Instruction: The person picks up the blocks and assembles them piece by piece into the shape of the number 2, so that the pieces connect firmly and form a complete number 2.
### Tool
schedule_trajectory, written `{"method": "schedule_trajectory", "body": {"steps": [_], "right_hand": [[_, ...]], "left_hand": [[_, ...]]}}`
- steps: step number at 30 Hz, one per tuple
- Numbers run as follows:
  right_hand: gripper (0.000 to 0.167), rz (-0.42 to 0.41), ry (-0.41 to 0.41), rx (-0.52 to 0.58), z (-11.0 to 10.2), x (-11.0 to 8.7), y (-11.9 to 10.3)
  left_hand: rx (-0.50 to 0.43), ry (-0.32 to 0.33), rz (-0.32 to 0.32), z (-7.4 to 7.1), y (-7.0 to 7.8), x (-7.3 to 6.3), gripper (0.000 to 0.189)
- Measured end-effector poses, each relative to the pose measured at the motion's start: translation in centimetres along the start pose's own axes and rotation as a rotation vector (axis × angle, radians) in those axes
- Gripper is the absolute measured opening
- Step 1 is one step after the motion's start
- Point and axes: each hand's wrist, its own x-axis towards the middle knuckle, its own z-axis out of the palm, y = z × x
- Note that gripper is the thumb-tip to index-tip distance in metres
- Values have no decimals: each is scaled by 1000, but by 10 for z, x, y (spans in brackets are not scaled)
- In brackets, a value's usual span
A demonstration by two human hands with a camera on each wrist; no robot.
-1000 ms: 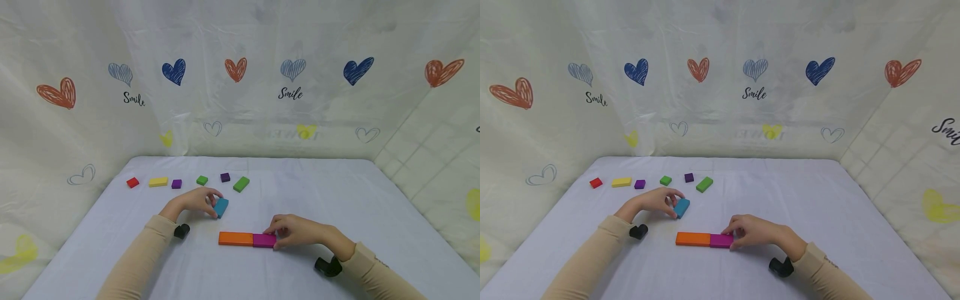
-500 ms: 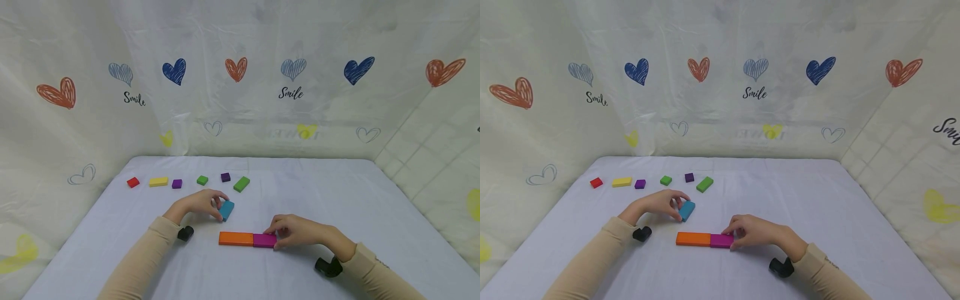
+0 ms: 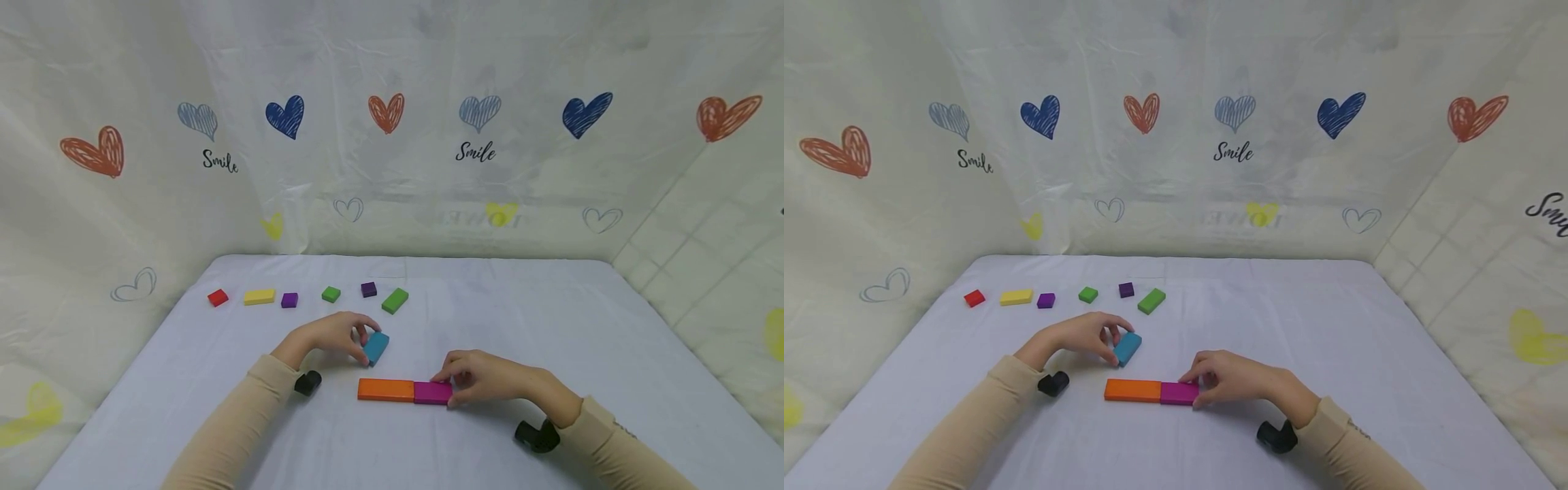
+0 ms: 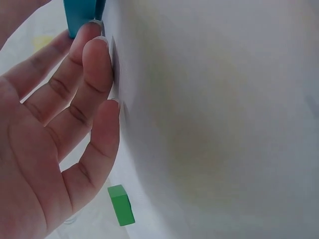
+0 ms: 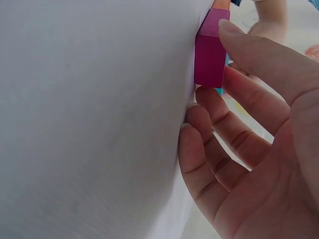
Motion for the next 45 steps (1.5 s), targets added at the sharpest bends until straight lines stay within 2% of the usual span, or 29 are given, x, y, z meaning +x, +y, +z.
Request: {"method": "schedule_trajectory", "body": {"steps": [9, 14, 22, 34, 45], "right_hand": [[35, -5, -6, -2, -1, -1, -1], [34, 5, -10, -3, -2, -1, -1], [35, 12, -11, 1, -2, 0, -3], [34, 0, -9, 1, -1, -1, 0], [34, -50, -11, 5, -2, -4, 1]], "left_hand": [[13, -42, 33, 0, 6, 2, 57], [12, -63, 18, 1, 10, 0, 57], [17, -59, -7, 3, 14, -2, 57], [-10, -89, -6, 6, 14, -3, 57], [-33, -103, 41, 7, 9, -1, 49]]}}
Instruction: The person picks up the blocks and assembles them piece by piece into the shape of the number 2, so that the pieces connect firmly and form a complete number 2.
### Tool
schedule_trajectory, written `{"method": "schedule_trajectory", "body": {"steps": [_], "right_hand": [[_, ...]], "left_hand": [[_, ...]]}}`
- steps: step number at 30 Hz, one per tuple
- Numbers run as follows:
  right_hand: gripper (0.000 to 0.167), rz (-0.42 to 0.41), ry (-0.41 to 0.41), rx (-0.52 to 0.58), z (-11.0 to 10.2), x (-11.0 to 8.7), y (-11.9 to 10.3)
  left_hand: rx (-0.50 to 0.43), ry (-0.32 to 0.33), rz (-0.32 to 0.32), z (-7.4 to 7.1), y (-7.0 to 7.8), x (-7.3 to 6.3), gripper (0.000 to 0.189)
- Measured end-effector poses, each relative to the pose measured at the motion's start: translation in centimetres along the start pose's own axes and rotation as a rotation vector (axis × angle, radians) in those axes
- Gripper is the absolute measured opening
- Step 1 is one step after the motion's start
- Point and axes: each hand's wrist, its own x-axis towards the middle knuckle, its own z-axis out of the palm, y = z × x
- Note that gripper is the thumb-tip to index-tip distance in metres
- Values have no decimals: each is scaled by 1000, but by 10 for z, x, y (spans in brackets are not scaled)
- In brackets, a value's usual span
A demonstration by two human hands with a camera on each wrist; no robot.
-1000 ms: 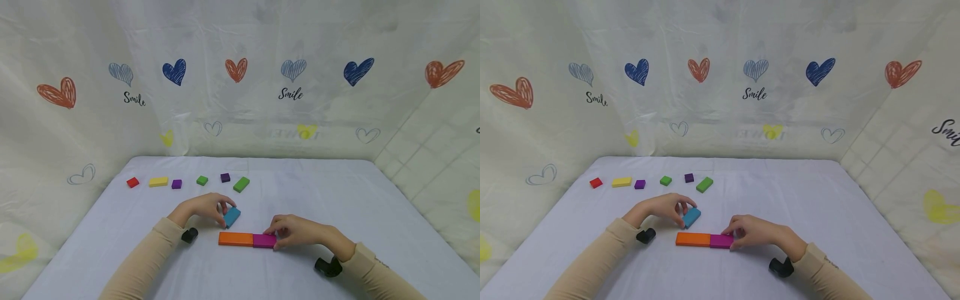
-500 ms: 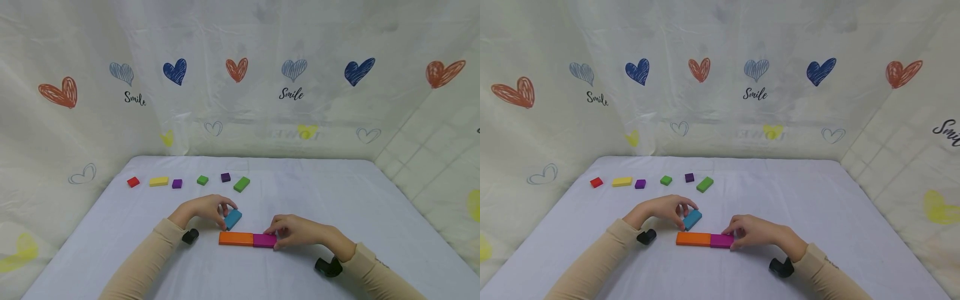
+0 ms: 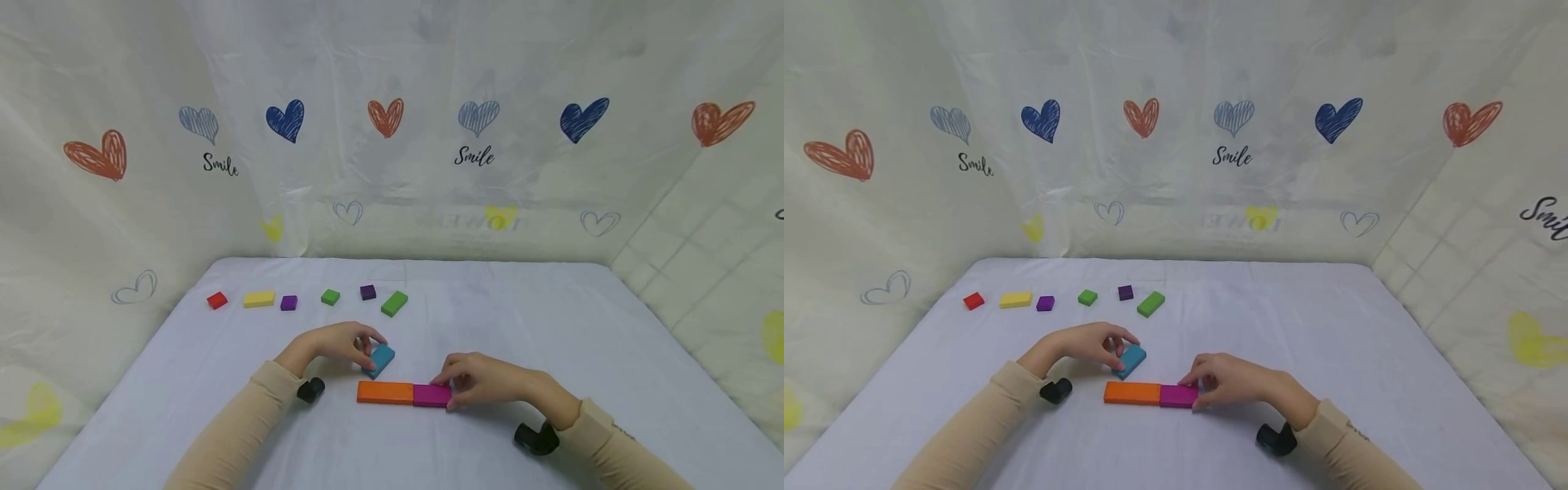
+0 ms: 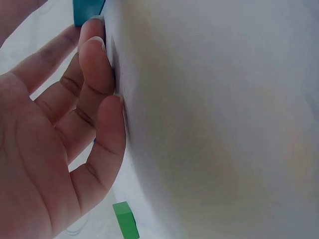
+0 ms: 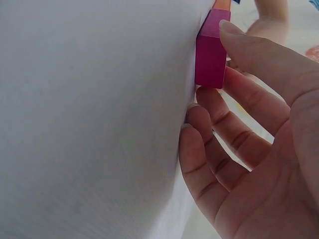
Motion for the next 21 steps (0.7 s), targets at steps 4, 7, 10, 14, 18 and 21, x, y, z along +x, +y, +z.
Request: {"method": "schedule_trajectory", "body": {"steps": [4, 7, 10, 14, 18, 21], "right_hand": [[33, 6, 0, 1, 0, 0, -2], [33, 16, -2, 3, 0, 0, -2], [33, 19, -3, 6, 0, 0, -2], [33, 18, -1, 10, 0, 0, -1], [33, 21, 2, 16, 0, 0, -1], [34, 22, 3, 21, 1, 0, -1]], "left_hand": [[-2, -1, 1, 1, 0, 0, 47], [3, -1, -5, 1, 0, 0, 47], [8, 2, -23, 1, 2, 0, 47], [13, 4, -35, 2, 4, -1, 46], [25, 3, -34, 3, 4, -1, 46], [29, 6, -32, 3, 5, -2, 46]]}}
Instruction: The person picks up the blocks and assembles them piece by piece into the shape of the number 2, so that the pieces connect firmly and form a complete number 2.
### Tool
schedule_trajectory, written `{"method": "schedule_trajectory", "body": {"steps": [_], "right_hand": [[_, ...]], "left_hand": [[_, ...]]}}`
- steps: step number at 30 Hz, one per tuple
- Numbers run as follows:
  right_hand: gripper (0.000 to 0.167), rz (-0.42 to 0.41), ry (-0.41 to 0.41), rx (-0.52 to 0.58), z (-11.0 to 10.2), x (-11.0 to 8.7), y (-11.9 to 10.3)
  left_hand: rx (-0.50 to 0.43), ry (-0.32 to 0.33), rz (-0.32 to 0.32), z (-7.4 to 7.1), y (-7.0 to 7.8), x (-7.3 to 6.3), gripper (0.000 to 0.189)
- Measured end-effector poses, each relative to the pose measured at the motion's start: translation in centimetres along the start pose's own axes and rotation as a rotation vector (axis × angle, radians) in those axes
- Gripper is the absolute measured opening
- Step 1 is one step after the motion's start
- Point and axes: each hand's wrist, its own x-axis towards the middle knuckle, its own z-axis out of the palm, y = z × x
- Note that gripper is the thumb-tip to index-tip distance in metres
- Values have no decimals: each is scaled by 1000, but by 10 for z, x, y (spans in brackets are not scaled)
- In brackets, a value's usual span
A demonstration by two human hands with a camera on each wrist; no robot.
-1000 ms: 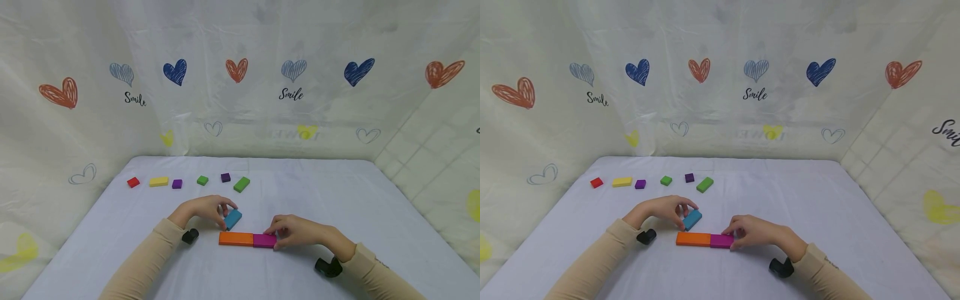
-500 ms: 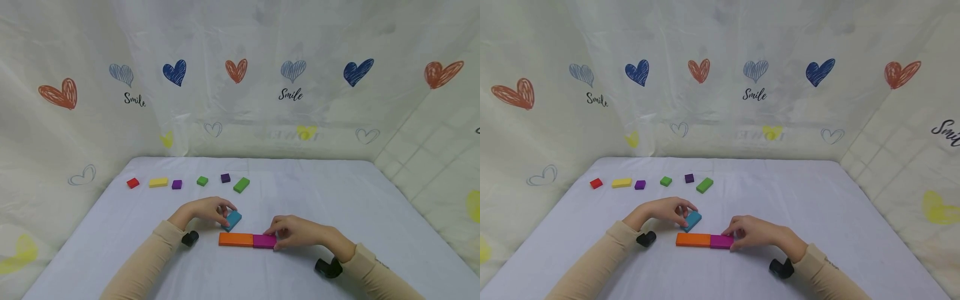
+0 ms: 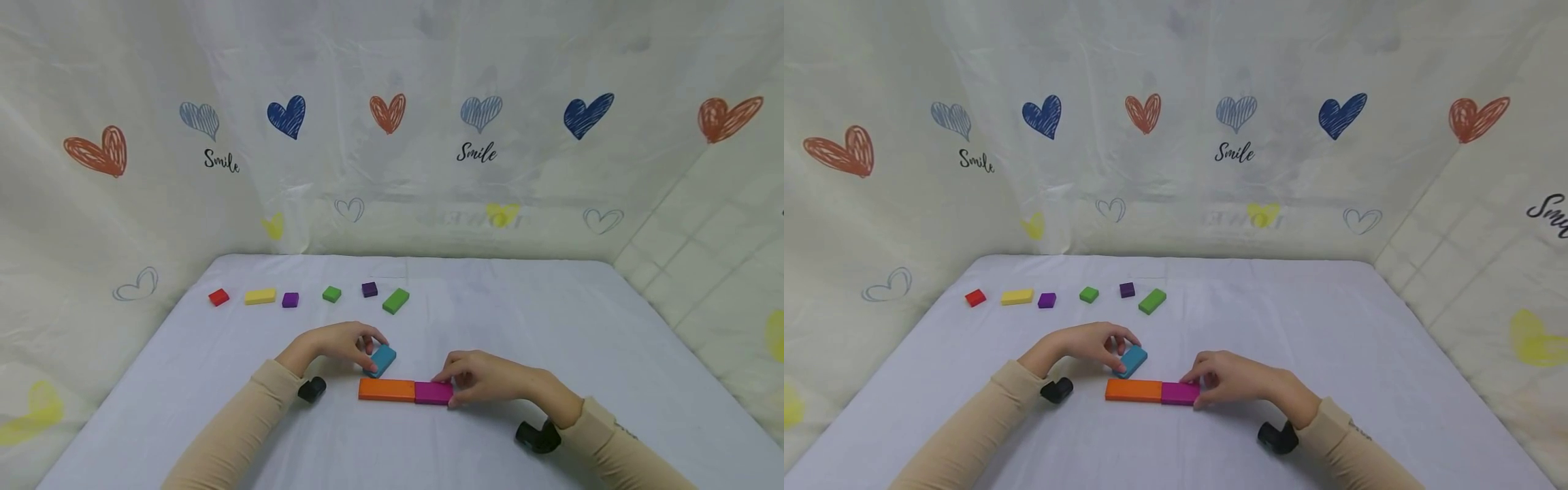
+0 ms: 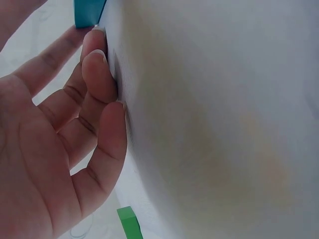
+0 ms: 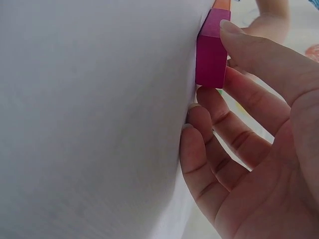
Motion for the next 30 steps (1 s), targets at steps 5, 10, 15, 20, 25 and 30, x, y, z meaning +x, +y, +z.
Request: {"method": "schedule_trajectory", "body": {"steps": [5, 10, 15, 20, 25, 30], "right_hand": [[34, -1, 4, -1, 1, 0, 1], [34, 1, 4, -9, 2, -1, 2], [34, 5, 3, -23, 0, 0, 3], [33, 14, 4, -20, -1, 1, 1], [33, 16, 6, -17, -1, 2, 1], [34, 15, 2, -14, 0, 2, 2]], "left_hand": [[2, -2, -3, 0, 1, 0, 45], [5, -1, 0, 1, 2, 1, 45], [12, 10, -2, 1, 2, 0, 43], [15, 15, 3, 1, 4, -1, 43], [17, 10, 5, 1, 5, -1, 44], [18, 10, -3, 2, 6, -1, 45]]}}
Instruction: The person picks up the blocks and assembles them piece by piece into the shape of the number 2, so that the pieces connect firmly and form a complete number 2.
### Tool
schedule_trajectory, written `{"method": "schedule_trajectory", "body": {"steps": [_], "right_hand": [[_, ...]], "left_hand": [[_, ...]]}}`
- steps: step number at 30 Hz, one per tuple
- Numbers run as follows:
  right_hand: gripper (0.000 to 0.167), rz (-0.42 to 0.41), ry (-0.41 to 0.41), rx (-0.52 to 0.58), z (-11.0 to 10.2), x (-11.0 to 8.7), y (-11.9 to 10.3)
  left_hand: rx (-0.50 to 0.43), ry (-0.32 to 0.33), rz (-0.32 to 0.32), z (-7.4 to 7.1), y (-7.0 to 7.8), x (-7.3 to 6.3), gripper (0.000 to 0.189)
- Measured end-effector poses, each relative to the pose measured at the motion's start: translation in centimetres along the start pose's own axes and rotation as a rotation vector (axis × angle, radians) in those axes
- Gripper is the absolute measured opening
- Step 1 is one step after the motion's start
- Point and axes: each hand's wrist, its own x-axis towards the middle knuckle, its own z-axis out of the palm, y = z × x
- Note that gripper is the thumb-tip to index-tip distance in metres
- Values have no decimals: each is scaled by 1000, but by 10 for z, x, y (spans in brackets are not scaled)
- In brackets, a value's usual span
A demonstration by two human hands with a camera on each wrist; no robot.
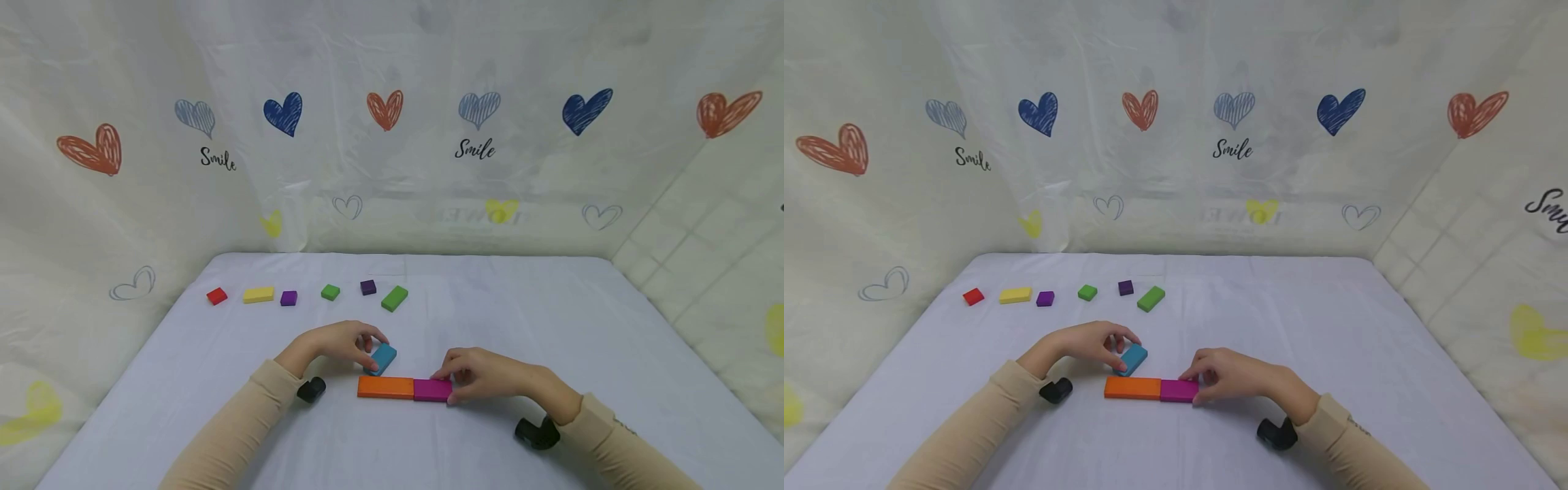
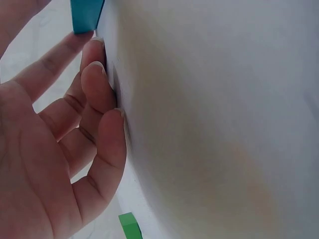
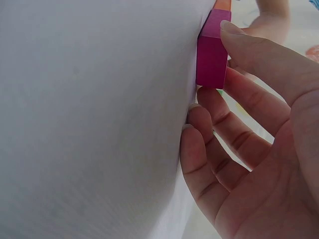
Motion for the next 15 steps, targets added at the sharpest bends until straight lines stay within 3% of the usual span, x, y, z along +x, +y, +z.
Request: {"method": "schedule_trajectory", "body": {"steps": [6, 15], "right_hand": [[34, -21, 2, 1, 1, 0, 2], [34, -10, -1, -7, 0, 0, 1]], "left_hand": [[-20, 3, -21, 0, 0, 0, 46], [-50, -21, 12, -1, -10, 1, 45]]}}
